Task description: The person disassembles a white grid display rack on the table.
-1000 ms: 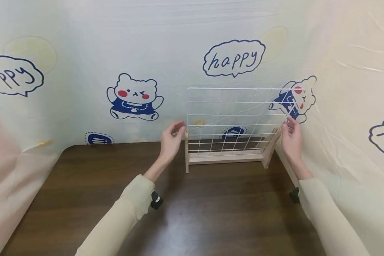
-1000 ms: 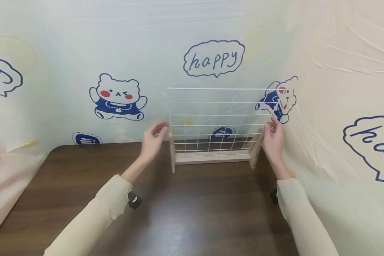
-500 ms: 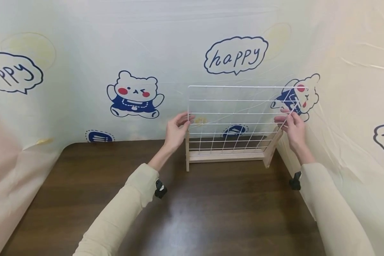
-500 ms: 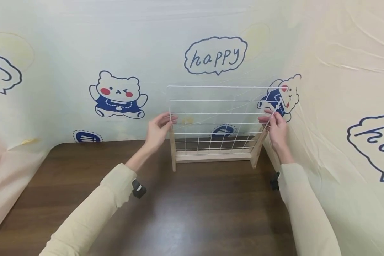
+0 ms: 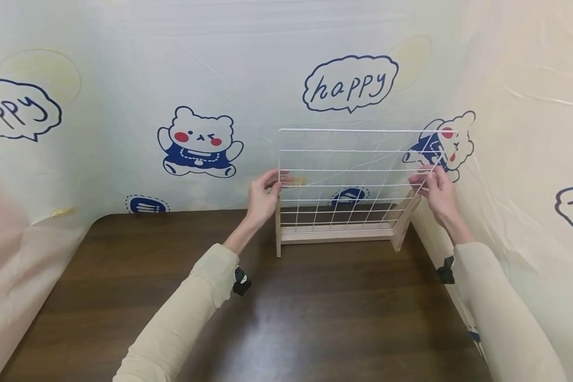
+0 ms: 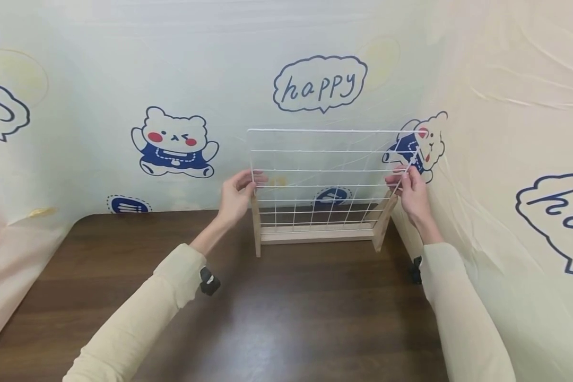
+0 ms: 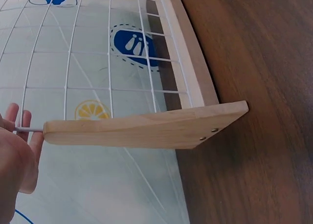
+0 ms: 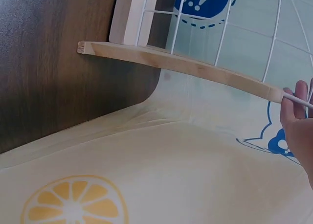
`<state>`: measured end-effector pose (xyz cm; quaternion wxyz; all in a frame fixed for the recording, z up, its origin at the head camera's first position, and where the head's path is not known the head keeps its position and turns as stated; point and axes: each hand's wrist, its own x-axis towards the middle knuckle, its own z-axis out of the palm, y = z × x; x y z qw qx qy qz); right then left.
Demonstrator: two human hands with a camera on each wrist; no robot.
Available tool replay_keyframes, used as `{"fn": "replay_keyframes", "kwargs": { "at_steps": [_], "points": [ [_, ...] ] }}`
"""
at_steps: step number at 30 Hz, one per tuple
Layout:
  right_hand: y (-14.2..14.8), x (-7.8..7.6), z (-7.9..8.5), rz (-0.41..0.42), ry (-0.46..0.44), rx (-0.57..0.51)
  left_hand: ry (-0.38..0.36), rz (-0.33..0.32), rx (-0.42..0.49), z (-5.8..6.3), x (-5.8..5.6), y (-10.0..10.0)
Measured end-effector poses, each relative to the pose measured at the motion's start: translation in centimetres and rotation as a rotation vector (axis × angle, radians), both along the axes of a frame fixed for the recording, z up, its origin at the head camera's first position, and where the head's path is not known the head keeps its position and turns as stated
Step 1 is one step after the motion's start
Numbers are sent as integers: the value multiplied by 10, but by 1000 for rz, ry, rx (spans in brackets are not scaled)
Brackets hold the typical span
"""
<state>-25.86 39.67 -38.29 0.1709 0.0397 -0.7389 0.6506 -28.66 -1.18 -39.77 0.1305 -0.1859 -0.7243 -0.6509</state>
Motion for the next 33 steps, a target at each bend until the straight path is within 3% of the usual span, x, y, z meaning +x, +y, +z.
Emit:
{"fn": "replay_keyframes", "kwargs": {
  "at_steps": [6,18,25,33],
  "points": [
    [-4,3,4,-35,22,37,-16,3,34,-1,1,2],
    [-16,8,11,-77,21,-135,-3,-54,69,-7,-5,-2],
    [-17,7,14,-89,33,-124,-3,-61,69,-6,-6,-3],
    [-10,4,9,-83,4,-135,7,-61,108,7,7,1]
  ]
}}
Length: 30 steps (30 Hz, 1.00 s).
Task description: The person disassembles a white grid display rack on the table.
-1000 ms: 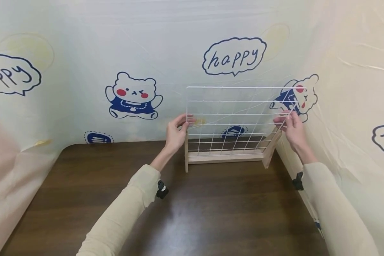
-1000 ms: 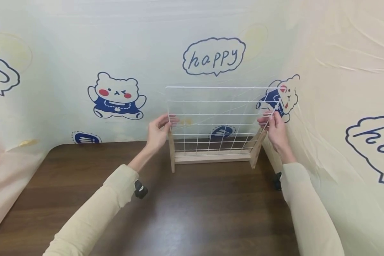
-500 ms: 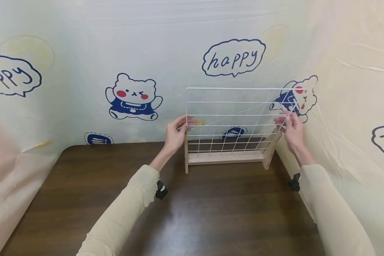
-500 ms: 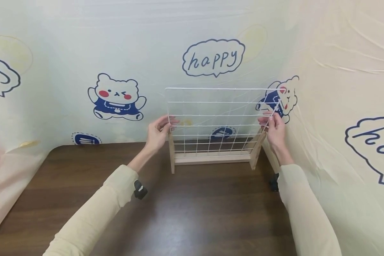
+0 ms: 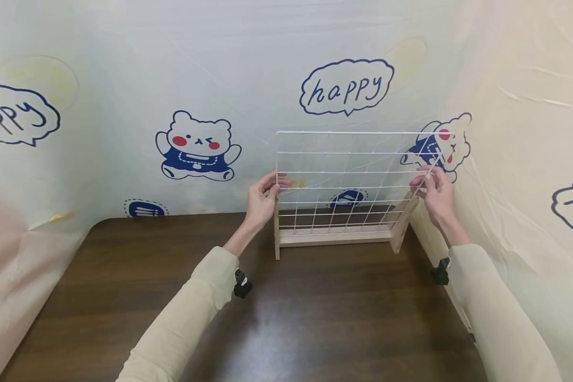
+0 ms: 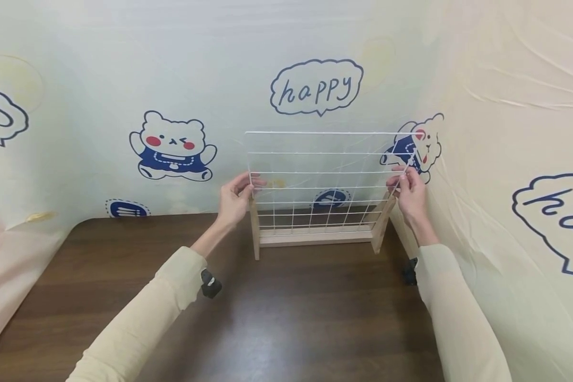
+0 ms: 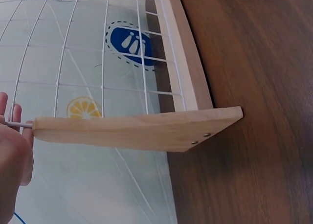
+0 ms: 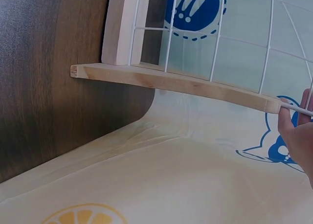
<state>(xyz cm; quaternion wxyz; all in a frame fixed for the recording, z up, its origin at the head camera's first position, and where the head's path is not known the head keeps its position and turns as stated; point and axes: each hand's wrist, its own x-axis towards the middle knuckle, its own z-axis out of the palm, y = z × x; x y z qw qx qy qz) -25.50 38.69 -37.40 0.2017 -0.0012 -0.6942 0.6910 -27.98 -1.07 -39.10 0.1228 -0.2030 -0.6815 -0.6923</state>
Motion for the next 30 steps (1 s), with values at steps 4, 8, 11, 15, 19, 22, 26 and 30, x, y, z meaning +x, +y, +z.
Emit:
{"fn": "replay_keyframes", "kwargs": {
  "at_steps": [4,8,11,15,19,22,26,30],
  "points": [
    [2,-1,0,-8,-7,18,29,-19,25,9,6,2],
    [2,-1,3,2,-19,77,44,-16,27,-1,-3,2],
    [2,1,6,12,-32,90,43,-11,20,-8,-9,2],
    [0,4,8,16,-37,68,24,-8,31,-11,-12,2],
    [0,6,8,28,-43,-8,15,-11,58,-12,-11,2],
    [0,5,9,45,-45,-105,28,-12,67,-9,-9,2],
    [-1,4,9,45,-49,-199,29,-5,62,3,-1,2],
    [-2,4,10,22,-40,-213,20,-8,58,13,6,2]
  ]
}}
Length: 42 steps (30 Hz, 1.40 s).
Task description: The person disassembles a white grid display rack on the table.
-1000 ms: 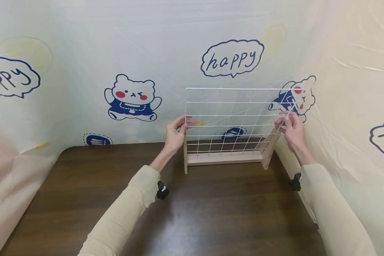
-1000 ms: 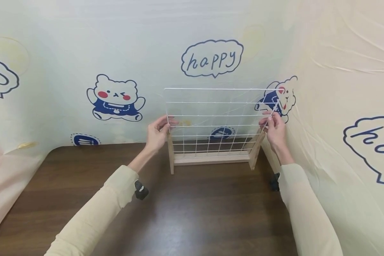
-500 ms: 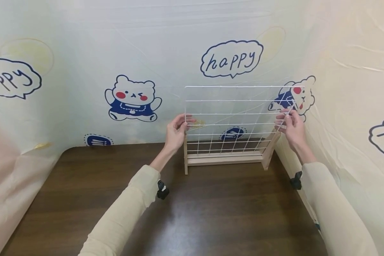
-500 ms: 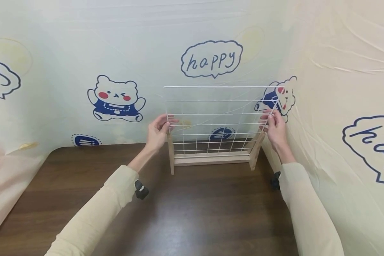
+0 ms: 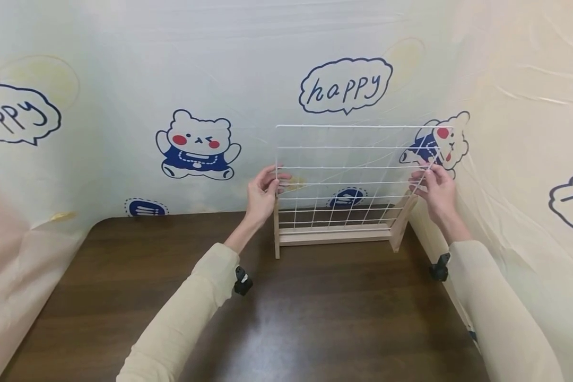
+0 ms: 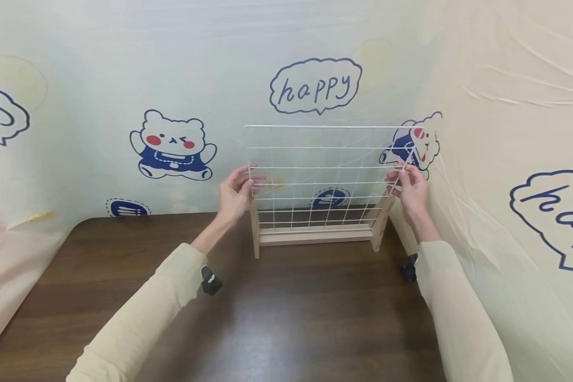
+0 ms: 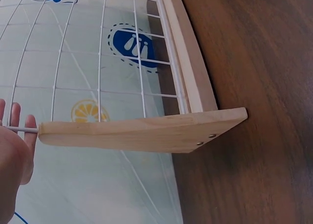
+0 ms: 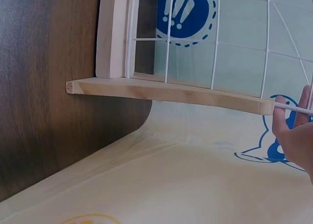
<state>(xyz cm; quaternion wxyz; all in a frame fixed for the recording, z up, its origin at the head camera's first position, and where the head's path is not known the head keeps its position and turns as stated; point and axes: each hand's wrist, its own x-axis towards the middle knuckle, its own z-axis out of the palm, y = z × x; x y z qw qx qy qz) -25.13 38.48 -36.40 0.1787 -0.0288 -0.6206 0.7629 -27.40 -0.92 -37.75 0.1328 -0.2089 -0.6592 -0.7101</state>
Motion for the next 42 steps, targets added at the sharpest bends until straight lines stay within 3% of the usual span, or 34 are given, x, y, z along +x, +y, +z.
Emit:
{"fn": "replay_keyframes", "kwargs": {
  "at_steps": [10,26,42],
  "points": [
    [3,1,-1,28,48,-16,-20,-26,-10,6,0,-4],
    [4,1,4,10,65,-24,-7,16,6,14,1,-2],
    [0,0,12,-20,56,-58,32,57,-56,19,4,-4]
  ]
}}
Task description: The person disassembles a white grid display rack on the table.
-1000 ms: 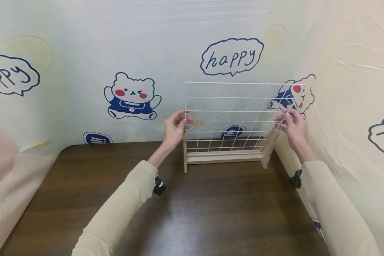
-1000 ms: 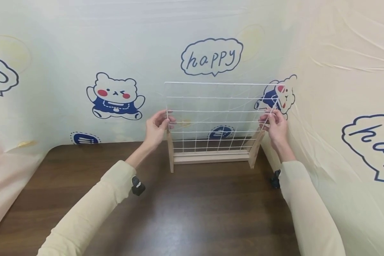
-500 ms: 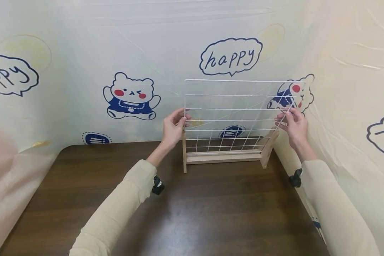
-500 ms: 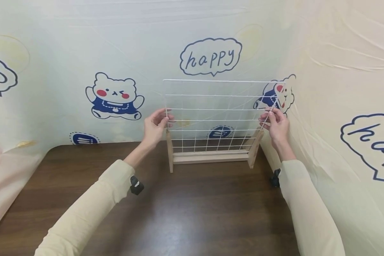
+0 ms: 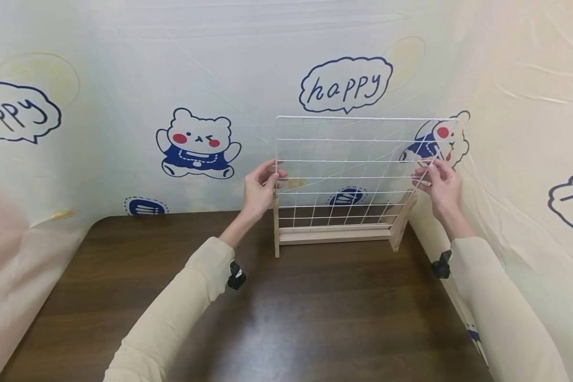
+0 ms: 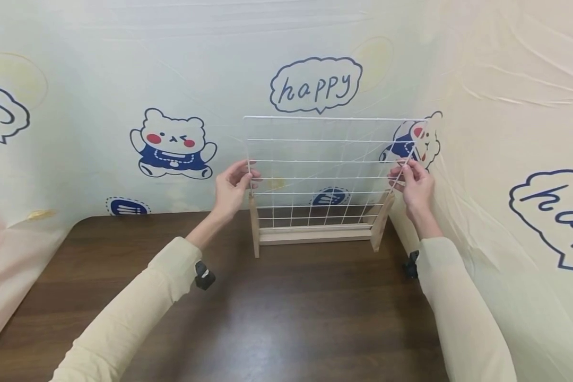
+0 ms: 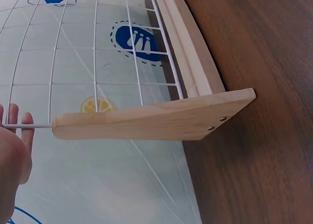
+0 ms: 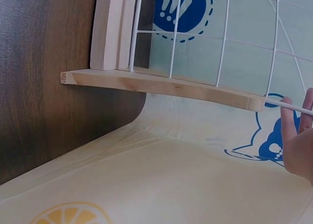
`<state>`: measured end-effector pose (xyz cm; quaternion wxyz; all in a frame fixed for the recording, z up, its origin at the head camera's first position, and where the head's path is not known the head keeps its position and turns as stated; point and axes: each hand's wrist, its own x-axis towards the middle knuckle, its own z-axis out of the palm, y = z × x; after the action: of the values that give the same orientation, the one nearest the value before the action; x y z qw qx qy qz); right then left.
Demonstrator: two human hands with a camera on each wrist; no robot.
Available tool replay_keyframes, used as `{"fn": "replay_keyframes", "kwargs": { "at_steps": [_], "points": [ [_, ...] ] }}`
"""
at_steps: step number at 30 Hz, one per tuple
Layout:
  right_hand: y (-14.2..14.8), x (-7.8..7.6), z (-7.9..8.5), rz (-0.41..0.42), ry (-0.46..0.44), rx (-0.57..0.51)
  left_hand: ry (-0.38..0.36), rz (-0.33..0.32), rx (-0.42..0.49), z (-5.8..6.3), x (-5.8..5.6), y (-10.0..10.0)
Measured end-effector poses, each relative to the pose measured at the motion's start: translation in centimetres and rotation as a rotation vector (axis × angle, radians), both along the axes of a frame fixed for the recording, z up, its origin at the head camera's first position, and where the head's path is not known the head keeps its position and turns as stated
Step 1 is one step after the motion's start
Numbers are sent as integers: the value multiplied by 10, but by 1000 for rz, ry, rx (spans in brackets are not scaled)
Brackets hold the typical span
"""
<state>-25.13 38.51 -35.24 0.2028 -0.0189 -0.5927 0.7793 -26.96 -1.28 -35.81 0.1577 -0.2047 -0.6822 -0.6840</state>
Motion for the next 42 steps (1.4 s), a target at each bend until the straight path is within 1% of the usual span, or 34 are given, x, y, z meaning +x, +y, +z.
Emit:
{"fn": "replay_keyframes", "kwargs": {
  "at_steps": [6,13,19,23,25,32,37,42],
  "points": [
    [0,-2,4,-13,-18,6,-3,20,-10,3,-1,1],
    [2,-3,9,-4,-11,9,4,-17,32,7,-3,2],
    [3,-6,14,21,-29,37,4,15,33,9,-4,0],
    [3,-8,15,20,-27,25,4,11,39,9,-5,0],
    [3,-8,15,15,-23,17,0,6,44,8,-7,0],
    [0,-9,17,16,-7,7,-1,20,61,-7,-25,-2],
    [0,-10,17,10,1,-2,5,40,48,-7,-26,-2],
    [6,-7,15,7,14,1,6,27,42,-8,-25,2]
  ]
}}
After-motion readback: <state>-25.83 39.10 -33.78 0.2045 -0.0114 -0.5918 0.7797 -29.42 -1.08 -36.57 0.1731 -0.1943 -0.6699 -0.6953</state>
